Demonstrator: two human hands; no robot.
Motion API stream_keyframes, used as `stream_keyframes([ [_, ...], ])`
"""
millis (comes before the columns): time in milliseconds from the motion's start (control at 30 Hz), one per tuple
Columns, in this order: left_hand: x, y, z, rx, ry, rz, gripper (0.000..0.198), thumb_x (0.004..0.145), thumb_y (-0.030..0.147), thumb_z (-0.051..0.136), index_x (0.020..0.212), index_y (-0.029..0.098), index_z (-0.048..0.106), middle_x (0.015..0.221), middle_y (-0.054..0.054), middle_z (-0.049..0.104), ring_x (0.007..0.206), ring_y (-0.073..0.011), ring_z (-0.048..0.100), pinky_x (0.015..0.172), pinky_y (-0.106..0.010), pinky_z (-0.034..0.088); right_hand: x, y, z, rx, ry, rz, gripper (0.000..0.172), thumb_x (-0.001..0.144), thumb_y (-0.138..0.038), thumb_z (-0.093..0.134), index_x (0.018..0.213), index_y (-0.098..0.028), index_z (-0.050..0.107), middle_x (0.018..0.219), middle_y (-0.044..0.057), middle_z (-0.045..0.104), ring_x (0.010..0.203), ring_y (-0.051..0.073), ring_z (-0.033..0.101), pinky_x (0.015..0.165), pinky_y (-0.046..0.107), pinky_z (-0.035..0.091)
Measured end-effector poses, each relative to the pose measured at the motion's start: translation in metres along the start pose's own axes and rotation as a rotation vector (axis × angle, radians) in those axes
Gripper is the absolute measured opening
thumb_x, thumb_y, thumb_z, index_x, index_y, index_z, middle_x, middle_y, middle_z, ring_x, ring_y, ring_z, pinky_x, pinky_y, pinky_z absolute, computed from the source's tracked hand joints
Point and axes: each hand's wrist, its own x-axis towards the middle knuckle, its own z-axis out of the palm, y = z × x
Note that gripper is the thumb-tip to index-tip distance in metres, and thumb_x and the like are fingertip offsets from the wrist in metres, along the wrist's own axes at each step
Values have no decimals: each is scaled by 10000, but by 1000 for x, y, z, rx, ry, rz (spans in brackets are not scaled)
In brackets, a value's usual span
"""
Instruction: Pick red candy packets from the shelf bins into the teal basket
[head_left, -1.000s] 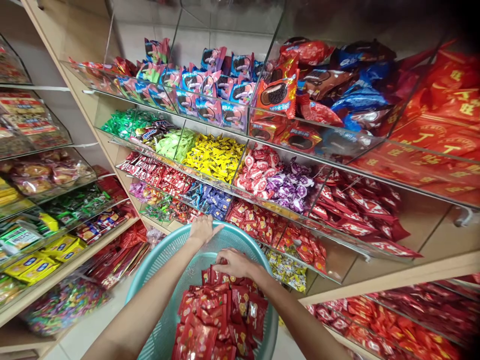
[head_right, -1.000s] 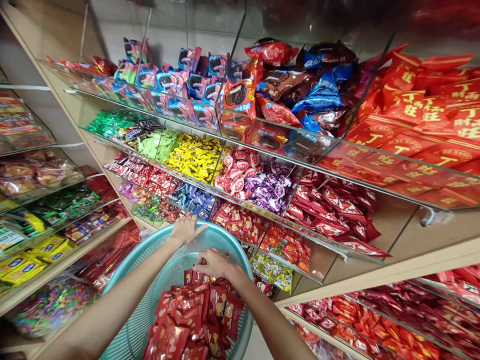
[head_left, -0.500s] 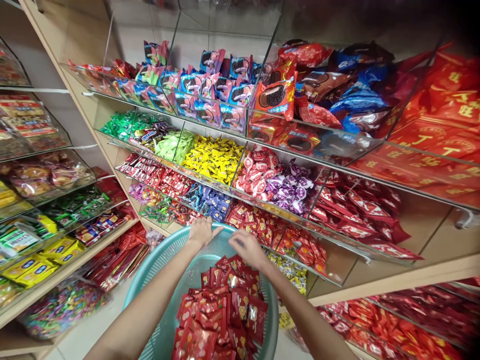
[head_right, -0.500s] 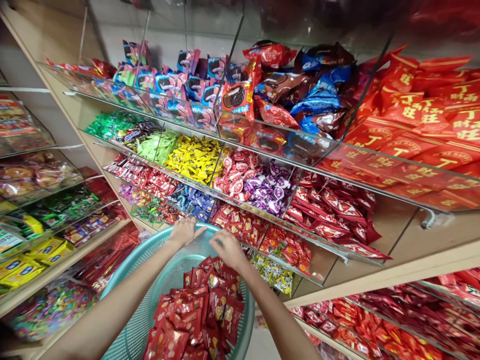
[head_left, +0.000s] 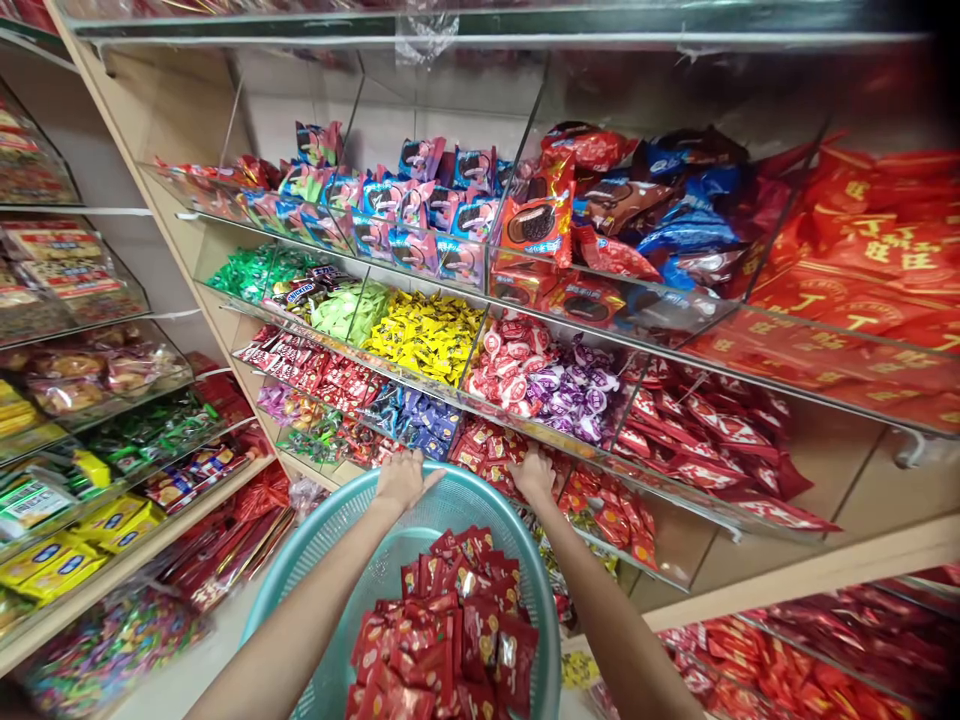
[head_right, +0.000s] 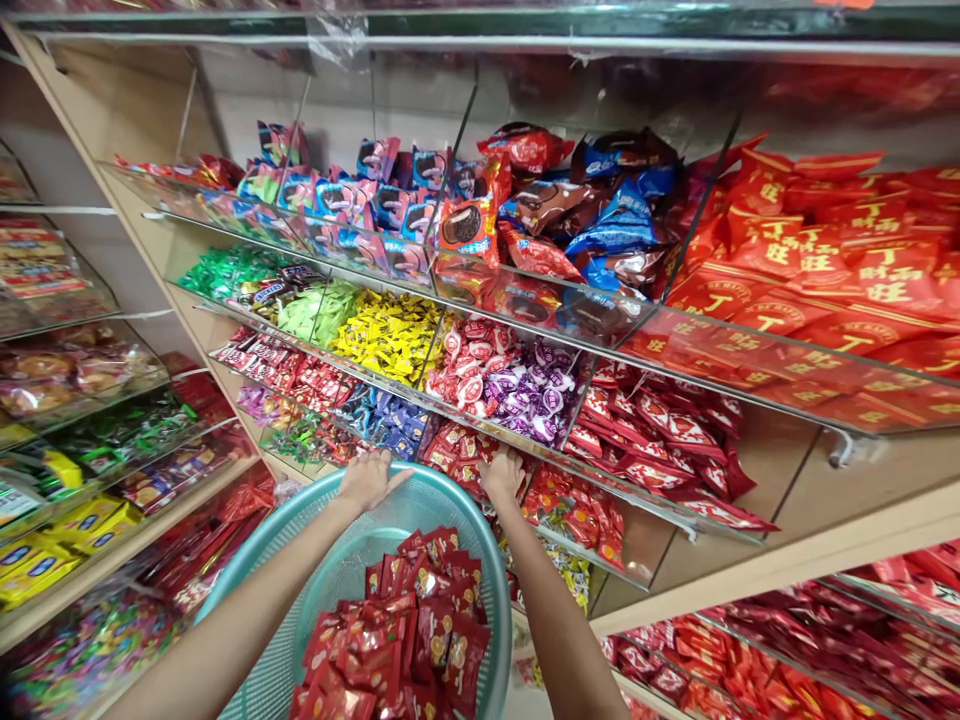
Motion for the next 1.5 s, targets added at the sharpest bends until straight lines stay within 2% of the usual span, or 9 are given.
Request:
stream_keyframes([
  [233,0,1,-1,-4,8,4,786,793,671,70,1076,83,506,1007,-187,552,977,-294,486,833,-378,310,0,-7,-6,57,75,-55,474,765,-395,501,1135,-100,464,1031,166,579,941,264,563,735,322,431],
  [333,0,1,-1,-6,-2,-5,777,795,670,79,1074,85,507,1018,-184,549,987,-288,480,844,-377,305,4,-18,-5,94,36,-87,427,782,-444,482,1031,-101,540,920,158,619,859,253,595,717,305,431],
  [500,0,1,-1,-13,1,-3,779,789,678,80,1064,90,510,1006,-179,553,977,-286,485,837,-371,316,10,-33,7,198,100,-196,468,779,-450,513,1108,-117,500,1036,154,602,988,240,557,796,279,406],
  [867,0,1,-1,8,-4,-3,779,790,676,77,1062,82,501,995,-181,555,962,-287,489,834,-372,319,4,-41,15,139,20,8,560,747,-517,514,1127,-112,442,1001,197,601,1024,305,518,817,402,382],
  [1033,1,0,2,1,19,7,788,787,678,60,1046,82,505,976,-180,552,949,-288,494,820,-376,318,6,-43,24,187,80,13,589,695,-475,576,1141,-114,443,1099,197,544,1054,308,489,821,397,391],
  [1200,2,-1,3,2,13,5,798,781,686,55,1054,85,504,990,-175,551,948,-291,493,819,-375,326,3,-38,25,330,83,-33,506,696,-444,570,1086,-128,501,1075,174,543,945,270,546,776,333,421],
  [1367,1,-1,1,-30,18,7,780,787,680,72,1040,84,506,985,-186,554,966,-289,496,840,-383,317,-1,-24,8,668,70,15,457,659,-520,578,902,-135,541,813,87,614,756,227,574,667,312,442],
  [1433,2,-3,-3,-56,-17,20,761,790,678,91,1022,90,514,980,-181,566,960,-287,509,842,-385,327,-9,-20,-6,904,-21,5,465,661,-540,571,901,-143,531,804,68,619,727,201,576,632,295,449],
  [1500,5,-7,-7,-87,-73,50,726,802,663,97,1017,115,522,997,-161,580,952,-279,527,831,-377,353,-21,-19,-22,1085,-224,-74,468,650,-526,601,920,-151,529,828,58,623,734,180,580,639,283,457],
])
